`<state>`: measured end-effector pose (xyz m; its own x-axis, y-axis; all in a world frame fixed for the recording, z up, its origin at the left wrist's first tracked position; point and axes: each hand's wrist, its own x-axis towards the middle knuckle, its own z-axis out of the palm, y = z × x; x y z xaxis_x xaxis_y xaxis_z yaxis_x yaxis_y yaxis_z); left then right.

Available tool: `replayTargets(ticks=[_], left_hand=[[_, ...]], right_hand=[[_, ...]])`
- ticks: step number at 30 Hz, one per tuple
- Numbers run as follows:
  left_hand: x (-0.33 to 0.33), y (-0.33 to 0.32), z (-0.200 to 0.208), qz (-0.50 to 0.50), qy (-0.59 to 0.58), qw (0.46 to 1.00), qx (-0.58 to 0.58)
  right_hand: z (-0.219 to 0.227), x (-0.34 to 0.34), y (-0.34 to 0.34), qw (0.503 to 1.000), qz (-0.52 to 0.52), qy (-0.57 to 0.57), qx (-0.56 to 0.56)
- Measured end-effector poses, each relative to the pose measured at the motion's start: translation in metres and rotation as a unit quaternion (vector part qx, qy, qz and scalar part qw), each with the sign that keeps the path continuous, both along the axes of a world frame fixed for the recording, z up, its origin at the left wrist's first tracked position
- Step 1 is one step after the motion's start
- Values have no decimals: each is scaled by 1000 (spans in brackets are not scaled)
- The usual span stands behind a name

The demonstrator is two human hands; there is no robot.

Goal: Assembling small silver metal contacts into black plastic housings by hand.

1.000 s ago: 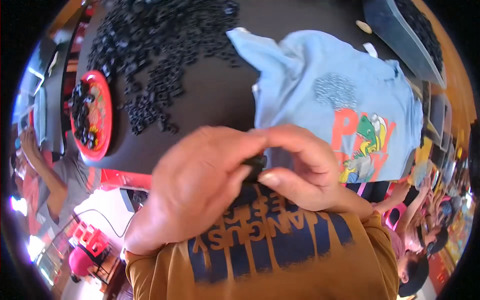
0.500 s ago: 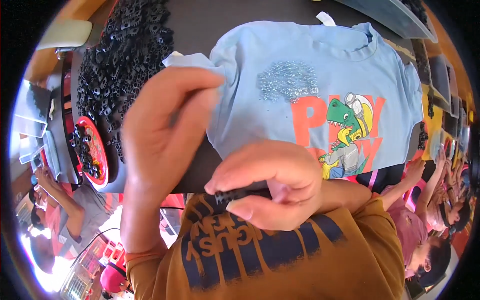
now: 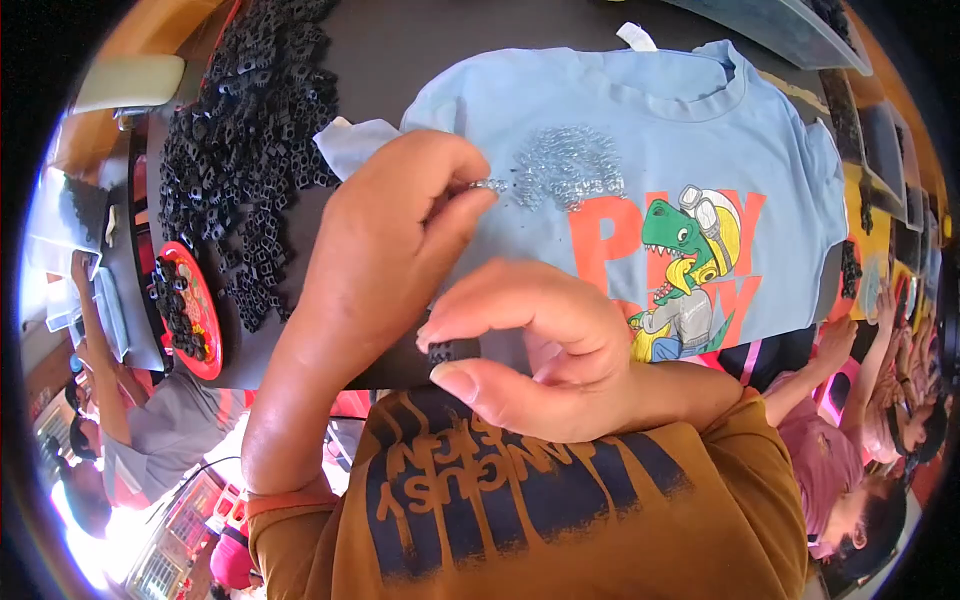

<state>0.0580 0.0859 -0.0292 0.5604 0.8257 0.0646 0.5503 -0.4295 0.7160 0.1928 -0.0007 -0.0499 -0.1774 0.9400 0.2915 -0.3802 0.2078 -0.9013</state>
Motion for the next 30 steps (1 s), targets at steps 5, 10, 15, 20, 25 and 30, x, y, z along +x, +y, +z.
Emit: replayTargets(ticks=[5, 10, 15, 20, 25, 30], left_hand=[[-14, -12, 30, 111, -214, 926, -289], [-18, -16, 32, 81, -258, 923, -273], [-16, -13, 21, 54, -234, 935, -261], [-13, -9, 12, 82, -215, 945, -232], [-21, -3, 1, 57, -112, 991, -40], [-21, -5, 2, -21, -29, 996, 81]], right_hand=[[0, -12, -2, 993, -80, 62, -61], [7, -6, -4, 986, -52, 80, -134], [6, -7, -2, 995, -49, 41, -81], [7, -8, -4, 983, -94, 93, -124], [1, -7, 4, 995, 47, 1, 85], [-1, -21, -4, 986, 93, -57, 127]])
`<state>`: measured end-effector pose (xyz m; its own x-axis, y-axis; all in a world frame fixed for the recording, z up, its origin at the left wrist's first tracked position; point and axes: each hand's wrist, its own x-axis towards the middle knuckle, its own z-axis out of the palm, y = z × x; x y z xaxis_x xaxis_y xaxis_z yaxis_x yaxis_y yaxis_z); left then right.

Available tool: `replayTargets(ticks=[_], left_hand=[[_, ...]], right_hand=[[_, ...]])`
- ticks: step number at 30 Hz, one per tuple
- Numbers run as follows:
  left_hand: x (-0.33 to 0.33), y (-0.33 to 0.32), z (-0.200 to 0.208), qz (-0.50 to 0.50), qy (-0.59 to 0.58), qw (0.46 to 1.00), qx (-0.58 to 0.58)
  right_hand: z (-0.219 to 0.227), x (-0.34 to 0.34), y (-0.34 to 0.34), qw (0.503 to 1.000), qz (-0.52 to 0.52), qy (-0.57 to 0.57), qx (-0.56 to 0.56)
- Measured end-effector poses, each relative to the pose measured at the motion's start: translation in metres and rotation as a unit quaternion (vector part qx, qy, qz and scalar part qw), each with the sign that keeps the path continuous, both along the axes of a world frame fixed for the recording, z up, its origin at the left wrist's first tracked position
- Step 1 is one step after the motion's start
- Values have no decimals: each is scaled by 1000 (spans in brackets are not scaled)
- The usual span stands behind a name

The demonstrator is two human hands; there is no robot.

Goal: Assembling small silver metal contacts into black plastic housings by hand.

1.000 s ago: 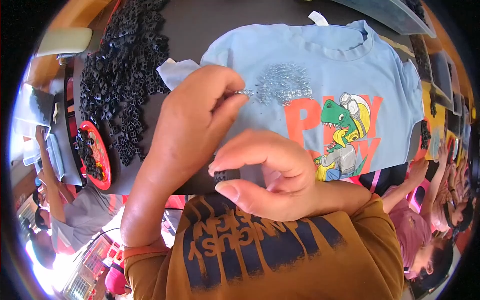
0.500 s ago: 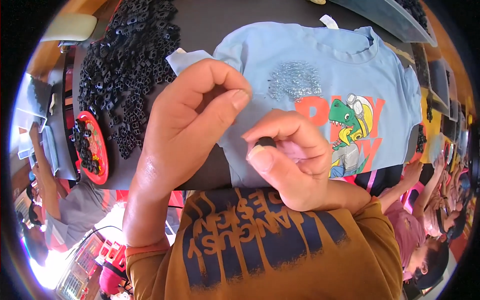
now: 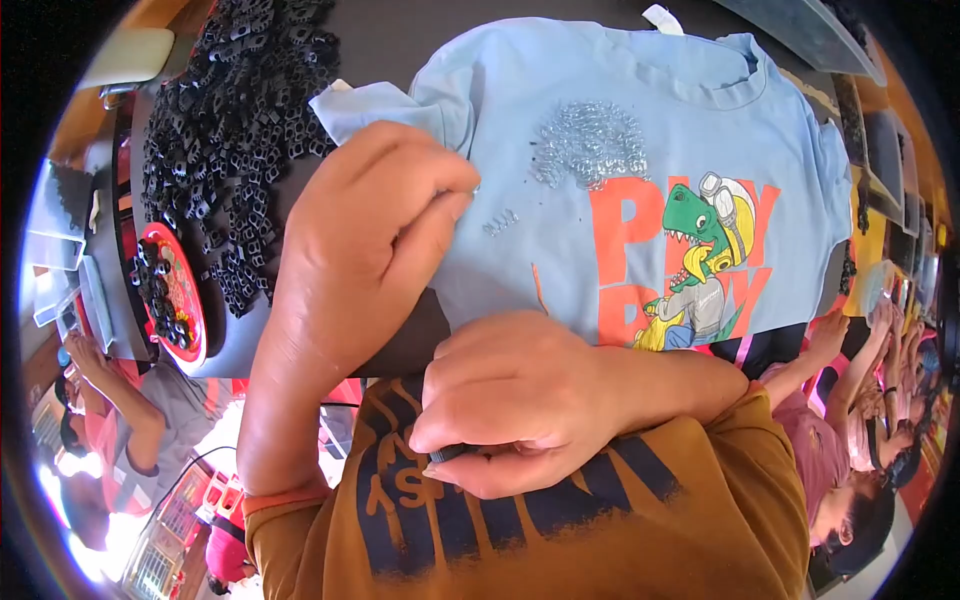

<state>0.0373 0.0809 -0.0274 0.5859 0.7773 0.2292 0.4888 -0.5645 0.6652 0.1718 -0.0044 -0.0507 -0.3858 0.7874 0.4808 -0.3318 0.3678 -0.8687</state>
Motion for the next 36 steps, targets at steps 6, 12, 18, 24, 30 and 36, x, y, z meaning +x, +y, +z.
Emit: replayTargets(ticks=[6, 12, 18, 24, 30, 36], left_hand=[[-1, 1, 1, -24, 142, 978, 149], [-10, -2, 0, 21, 33, 998, 55], [-24, -20, 22, 47, -158, 973, -159], [-27, -45, 36, 110, -264, 913, -291], [-28, -53, 39, 133, -296, 875, -359], [-34, -53, 31, 86, -251, 935, -236]], right_hand=[[-1, 1, 4, 998, -56, 3, -12], [4, 16, 3, 983, -106, -30, -149], [1, 13, 5, 979, -118, 1, -163], [0, 5, 8, 977, -173, -7, -122], [12, 3, 2, 905, -46, 204, -371], [5, 4, 8, 884, -33, 242, -399]])
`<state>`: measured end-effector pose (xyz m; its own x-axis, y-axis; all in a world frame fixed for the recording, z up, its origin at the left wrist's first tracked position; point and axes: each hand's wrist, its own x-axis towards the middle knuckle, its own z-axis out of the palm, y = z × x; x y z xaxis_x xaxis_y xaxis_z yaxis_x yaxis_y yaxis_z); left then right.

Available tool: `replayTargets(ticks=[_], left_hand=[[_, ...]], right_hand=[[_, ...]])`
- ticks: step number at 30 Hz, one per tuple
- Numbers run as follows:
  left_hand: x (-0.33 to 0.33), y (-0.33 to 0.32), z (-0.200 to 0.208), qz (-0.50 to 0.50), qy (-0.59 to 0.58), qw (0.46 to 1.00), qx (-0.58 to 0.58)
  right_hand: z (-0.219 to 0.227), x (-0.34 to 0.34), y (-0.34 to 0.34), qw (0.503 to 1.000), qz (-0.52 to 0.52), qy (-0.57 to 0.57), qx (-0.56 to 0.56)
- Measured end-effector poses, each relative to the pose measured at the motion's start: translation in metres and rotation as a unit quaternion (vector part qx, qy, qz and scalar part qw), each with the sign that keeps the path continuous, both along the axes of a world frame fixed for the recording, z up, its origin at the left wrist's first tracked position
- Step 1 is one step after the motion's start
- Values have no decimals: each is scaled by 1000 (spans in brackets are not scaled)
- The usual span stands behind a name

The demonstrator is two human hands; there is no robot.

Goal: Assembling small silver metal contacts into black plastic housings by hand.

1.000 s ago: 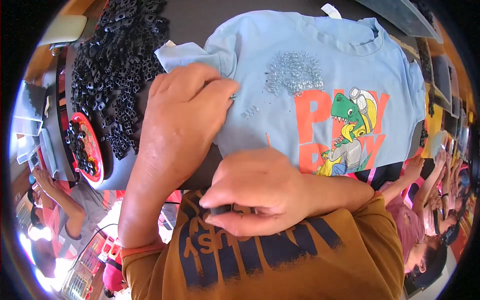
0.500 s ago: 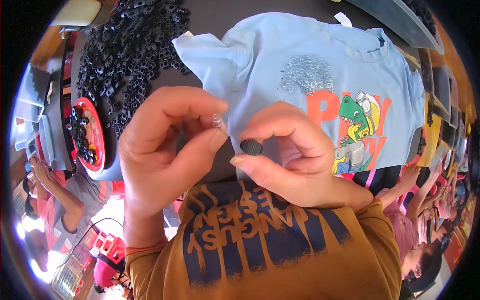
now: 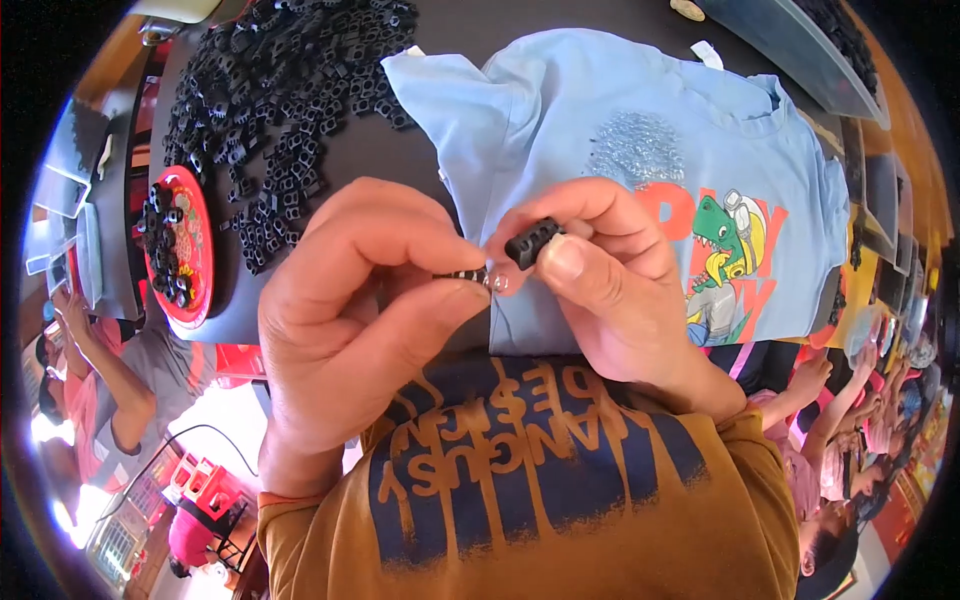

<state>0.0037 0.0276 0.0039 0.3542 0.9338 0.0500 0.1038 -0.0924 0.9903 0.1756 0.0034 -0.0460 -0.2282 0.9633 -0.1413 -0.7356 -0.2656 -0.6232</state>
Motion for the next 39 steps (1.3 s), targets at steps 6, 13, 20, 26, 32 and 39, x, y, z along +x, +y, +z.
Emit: replayTargets(ticks=[6, 13, 20, 26, 32, 39], left_hand=[[0, 1, -3, 11, 34, 999, -7], [2, 1, -13, 28, 97, 966, 237], [-15, -14, -17, 14, 201, 902, 383], [-66, -5, -23, 126, 234, 876, 402], [-158, -3, -14, 313, 402, 828, 235], [-154, -7, -8, 307, 372, 849, 214]], right_hand=[[0, 4, 1, 997, 59, 22, -33], [8, -3, -3, 1000, 23, -9, 2], [4, -3, -10, 993, 18, -114, 35], [19, -20, -6, 979, 23, -195, 58], [14, -23, -1, 952, 19, -252, 171], [8, -27, 1, 951, 31, -264, 155]])
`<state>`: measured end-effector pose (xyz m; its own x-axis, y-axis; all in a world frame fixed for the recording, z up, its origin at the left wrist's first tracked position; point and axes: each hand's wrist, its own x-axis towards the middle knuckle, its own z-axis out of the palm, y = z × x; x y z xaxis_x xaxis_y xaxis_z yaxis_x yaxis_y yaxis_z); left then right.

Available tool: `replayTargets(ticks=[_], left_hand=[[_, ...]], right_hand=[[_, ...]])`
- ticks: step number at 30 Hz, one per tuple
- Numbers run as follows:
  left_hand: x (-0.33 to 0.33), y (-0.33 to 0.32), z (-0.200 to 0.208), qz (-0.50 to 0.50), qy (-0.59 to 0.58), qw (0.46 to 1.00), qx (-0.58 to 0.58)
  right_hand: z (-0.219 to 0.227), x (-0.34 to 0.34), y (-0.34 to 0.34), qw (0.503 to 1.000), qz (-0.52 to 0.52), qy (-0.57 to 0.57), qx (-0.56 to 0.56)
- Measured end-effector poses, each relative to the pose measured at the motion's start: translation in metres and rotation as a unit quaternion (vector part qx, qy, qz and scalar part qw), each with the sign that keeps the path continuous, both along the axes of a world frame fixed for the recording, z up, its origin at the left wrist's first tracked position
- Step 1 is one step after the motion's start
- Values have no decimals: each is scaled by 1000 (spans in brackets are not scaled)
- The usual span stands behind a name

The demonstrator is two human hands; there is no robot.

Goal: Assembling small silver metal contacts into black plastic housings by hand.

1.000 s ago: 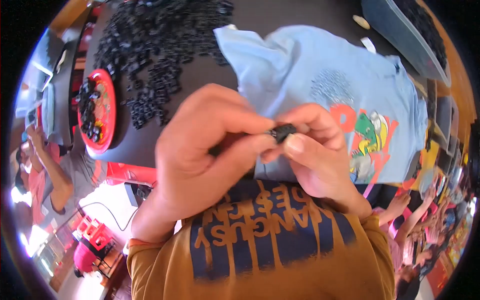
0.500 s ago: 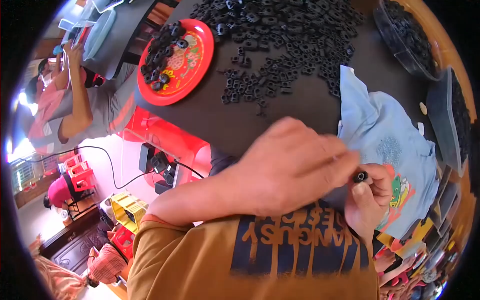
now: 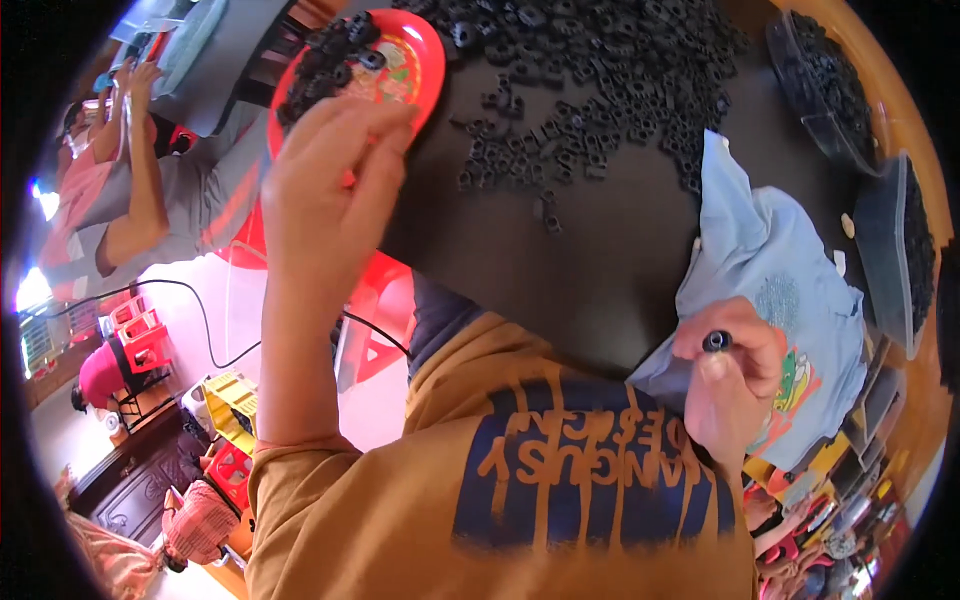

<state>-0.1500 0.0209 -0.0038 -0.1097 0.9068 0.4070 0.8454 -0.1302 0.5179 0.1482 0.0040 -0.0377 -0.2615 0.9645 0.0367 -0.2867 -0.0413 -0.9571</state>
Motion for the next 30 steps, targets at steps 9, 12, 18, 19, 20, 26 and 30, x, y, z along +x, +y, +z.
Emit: replayTargets(ticks=[9, 12, 18, 19, 20, 26, 30], left_hand=[[50, -18, -34, -183, 77, 979, -37], [53, -16, -38, -175, 112, 977, -51], [63, -5, -28, -151, 137, 975, -93], [65, -3, -27, -155, 138, 974, -92], [66, -2, -26, -138, 141, 974, -107], [69, 3, -21, -121, 146, 974, -122], [89, -7, 6, -163, -36, 972, -167]], right_hand=[[-9, 1, 2, 1000, 19, 10, 0], [-12, 5, 1, 999, 32, 7, -1], [-7, 8, -2, 999, 34, 12, -12], [-7, 8, -2, 999, 35, 25, -18], [-7, 9, -2, 999, 31, 26, -18], [-8, 13, -2, 998, 41, 53, -14], [-7, 11, -3, 993, 34, 94, -61]])
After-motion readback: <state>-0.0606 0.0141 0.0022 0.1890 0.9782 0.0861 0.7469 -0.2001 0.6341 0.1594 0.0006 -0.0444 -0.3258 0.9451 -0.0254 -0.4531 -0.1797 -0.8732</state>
